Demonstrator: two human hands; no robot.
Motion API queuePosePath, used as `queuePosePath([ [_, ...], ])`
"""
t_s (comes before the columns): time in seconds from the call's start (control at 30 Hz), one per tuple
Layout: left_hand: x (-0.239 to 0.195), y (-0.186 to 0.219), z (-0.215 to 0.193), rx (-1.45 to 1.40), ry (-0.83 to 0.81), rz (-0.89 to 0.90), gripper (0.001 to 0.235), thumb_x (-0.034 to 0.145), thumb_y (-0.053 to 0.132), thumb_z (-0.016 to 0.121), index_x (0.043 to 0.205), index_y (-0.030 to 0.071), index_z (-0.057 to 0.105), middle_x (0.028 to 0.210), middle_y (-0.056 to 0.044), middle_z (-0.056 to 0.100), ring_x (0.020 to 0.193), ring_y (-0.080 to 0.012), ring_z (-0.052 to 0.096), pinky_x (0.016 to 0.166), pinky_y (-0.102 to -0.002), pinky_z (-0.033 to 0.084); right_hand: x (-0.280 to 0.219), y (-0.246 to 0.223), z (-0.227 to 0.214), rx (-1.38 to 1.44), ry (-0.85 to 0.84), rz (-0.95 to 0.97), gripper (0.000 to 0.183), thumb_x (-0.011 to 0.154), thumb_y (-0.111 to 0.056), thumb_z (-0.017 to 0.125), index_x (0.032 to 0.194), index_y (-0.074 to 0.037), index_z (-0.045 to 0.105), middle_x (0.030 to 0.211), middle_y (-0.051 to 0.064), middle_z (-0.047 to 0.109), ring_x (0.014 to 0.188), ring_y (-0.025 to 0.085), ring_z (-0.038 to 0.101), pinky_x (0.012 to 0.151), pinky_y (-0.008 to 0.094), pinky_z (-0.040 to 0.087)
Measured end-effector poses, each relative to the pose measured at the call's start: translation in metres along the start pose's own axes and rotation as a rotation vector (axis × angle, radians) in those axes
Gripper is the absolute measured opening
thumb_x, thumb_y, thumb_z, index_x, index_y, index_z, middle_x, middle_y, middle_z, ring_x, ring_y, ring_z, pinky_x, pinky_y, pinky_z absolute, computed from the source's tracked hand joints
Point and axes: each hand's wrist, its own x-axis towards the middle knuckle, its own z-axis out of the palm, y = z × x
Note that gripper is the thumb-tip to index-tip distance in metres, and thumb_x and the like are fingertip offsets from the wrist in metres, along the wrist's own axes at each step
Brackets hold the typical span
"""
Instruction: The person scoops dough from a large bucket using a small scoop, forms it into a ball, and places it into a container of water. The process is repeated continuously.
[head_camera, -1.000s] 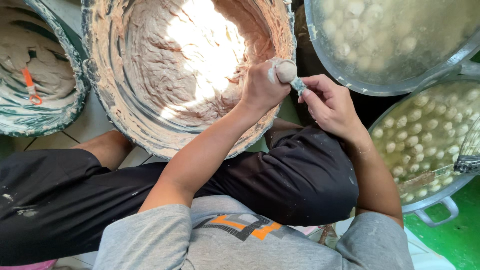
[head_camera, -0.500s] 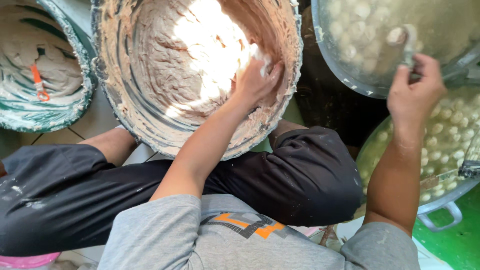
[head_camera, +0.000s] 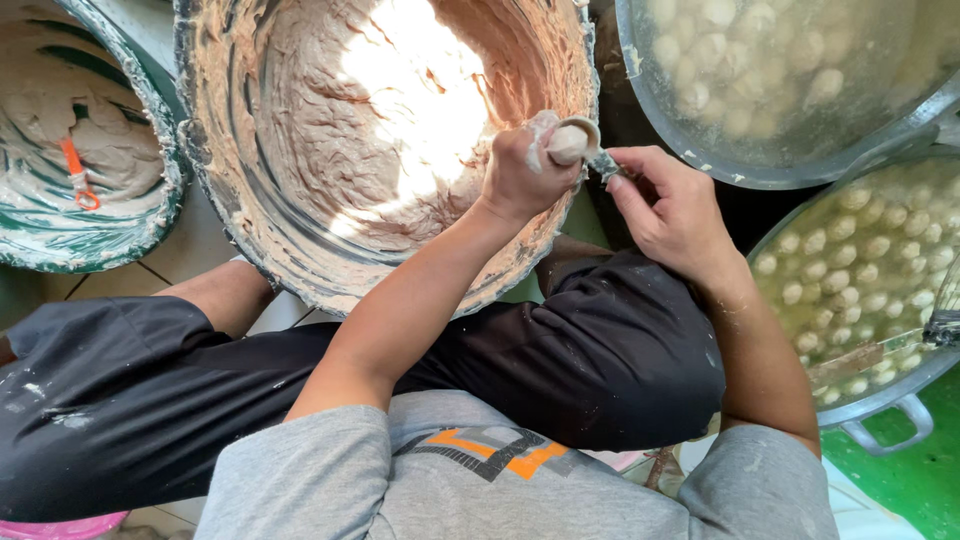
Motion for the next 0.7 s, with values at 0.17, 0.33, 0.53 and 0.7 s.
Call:
queuePosePath([
  [0.17,0.002,0.004,-0.004,0.181,-0.021,-0.076,0.027,0.076,0.028,0.083,0.085,0.006,0.069,0.072,-0.012,0.069,0.065,-0.0302,0.071,0.061,-0.042,0.057,0.007,0.014,0.002,0.342,-0.138,0.288,0.02,0.105,-0.007,0.06,0.124,0.0,0.063,0.09,0.002,0.069,0.066,0.003,0.054,0.057,0.02,0.044],
  [0.33,-0.004,-0.03,-0.022,0.528,-0.424,-0.79,0.064,0.096,0.064,0.061,0.078,0.004,0.073,0.07,-0.014,0.069,0.069,-0.0307,0.071,0.064,-0.046,0.056,0.008,0.069,-0.025,0.494,0.063,0.287,0.018,0.107,-0.006,0.057,0.124,-0.001,0.062,0.092,0.002,0.068,0.06,0.003,0.051,0.052,0.019,0.039],
  [0.53,-0.04,-0.05,-0.02,0.567,-0.029,-0.607,0.065,0.076,0.063,0.072,0.081,-0.003,0.074,0.067,-0.019,0.068,0.063,-0.034,0.07,0.06,-0.045,0.058,0.023,0.149,-0.087,-0.158,0.533,0.128,0.015,0.109,-0.001,0.062,0.124,0.0,0.066,0.101,0.005,0.072,0.084,0.009,0.066,0.07,0.024,0.054],
  [0.7,-0.022,-0.036,-0.012,0.197,-0.126,-0.568,0.048,0.087,0.05,0.072,0.086,0.003,0.074,0.064,-0.014,0.068,0.055,-0.0279,0.068,0.053,-0.042,0.057,0.023,0.136,-0.099,-0.416,0.659,-0.028,0.018,0.104,0.003,0.059,0.121,0.002,0.062,0.103,0.007,0.072,0.084,0.012,0.068,0.073,0.026,0.056],
])
